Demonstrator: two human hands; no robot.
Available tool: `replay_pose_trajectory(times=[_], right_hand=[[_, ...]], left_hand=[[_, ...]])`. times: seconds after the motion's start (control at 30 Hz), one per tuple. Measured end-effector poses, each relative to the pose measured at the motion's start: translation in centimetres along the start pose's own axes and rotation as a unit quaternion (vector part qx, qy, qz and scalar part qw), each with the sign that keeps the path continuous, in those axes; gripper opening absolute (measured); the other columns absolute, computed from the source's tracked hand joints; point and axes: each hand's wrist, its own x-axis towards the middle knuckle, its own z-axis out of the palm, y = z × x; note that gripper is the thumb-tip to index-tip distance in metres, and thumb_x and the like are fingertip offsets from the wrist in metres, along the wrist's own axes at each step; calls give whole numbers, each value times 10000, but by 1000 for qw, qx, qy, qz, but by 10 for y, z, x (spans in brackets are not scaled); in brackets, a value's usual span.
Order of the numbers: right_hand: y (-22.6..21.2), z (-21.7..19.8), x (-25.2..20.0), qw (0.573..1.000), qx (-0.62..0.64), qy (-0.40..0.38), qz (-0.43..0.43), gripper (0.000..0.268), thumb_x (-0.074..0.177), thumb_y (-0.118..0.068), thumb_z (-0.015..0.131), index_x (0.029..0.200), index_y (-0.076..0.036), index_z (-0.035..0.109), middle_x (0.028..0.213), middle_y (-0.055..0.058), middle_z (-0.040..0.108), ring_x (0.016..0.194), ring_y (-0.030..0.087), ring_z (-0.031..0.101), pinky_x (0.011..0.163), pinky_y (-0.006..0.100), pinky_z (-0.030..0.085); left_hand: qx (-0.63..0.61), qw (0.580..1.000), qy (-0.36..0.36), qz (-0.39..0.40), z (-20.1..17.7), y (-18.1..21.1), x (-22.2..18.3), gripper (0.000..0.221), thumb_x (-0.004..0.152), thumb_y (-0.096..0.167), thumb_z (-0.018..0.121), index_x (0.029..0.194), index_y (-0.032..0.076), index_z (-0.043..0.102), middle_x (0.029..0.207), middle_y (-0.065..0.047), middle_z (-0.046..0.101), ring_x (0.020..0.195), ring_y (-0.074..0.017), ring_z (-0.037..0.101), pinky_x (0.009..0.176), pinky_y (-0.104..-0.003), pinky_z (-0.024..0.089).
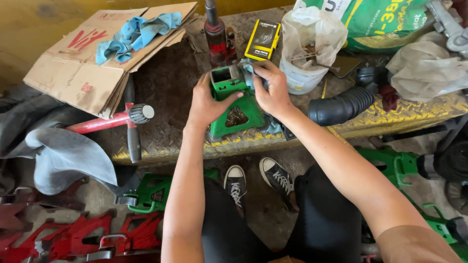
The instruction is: Cleaning a green jack stand with a blue cloth.
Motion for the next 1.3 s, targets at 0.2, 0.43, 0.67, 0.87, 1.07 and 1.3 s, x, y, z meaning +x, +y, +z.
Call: replay_pose_trajectory(times=[0.2, 0.43, 0.67, 0.87, 1.07, 1.3], right_hand=[[-25, -2, -5, 998, -32, 18, -55, 254, 964, -58, 741, 1216, -37, 760, 1074, 150, 678, 978, 285, 707, 853, 372, 553], [-13, -1, -17, 998, -38, 23, -36, 255, 972, -57, 728, 1225, -56, 761, 1083, 147, 679, 980, 270, 714, 846, 360, 557], [-33, 1, -6, 999, -13, 13, -50, 247, 986, -54, 724, 1230, -65, 761, 1112, 145, 684, 1005, 275, 715, 877, 361, 564], [-31, 2, 1, 1000, 10, 23, -11, 238, 979, -47, 723, 1214, -55, 759, 1140, 145, 704, 1039, 266, 727, 903, 354, 560], [-32, 2, 8, 999, -9, 6, -48, 230, 979, -30, 724, 1203, -62, 763, 1177, 153, 703, 1093, 311, 720, 962, 375, 560], [-37, -12, 24, 974, -93, -95, -182, 265, 922, 36, 708, 1166, -64, 727, 1286, 173, 604, 1190, 384, 625, 1039, 452, 523]], left_hand=[[187, 982, 31, 9, 0, -2, -1, 730, 609, 385, 1050, 1113, -9, 698, 1038, -213, 727, 960, -420, 668, 842, -468, 548], [19, 994, 15, -107, 1, -17, -5, 773, 664, 405, 993, 1223, -9, 654, 1090, -181, 750, 1035, -312, 751, 917, -410, 590], [125, 990, 65, -26, -6, 0, 1, 898, 537, 312, 1049, 1252, -5, 609, 1170, -245, 611, 1058, -417, 644, 902, -467, 563], [91, 991, 98, 23, -12, 12, 5, 943, 621, 203, 1051, 1386, 10, 535, 1295, -215, 602, 1187, -402, 621, 1001, -454, 547], [-1, 994, 107, 10, -14, 8, 5, 968, 685, 169, 1028, 1453, -14, 469, 1385, -202, 641, 1293, -335, 653, 1113, -403, 529], [17, 994, 110, -15, -12, 4, 0, 891, 692, 156, 1022, 1434, 21, 547, 1345, -181, 670, 1214, -323, 692, 1060, -385, 561]])
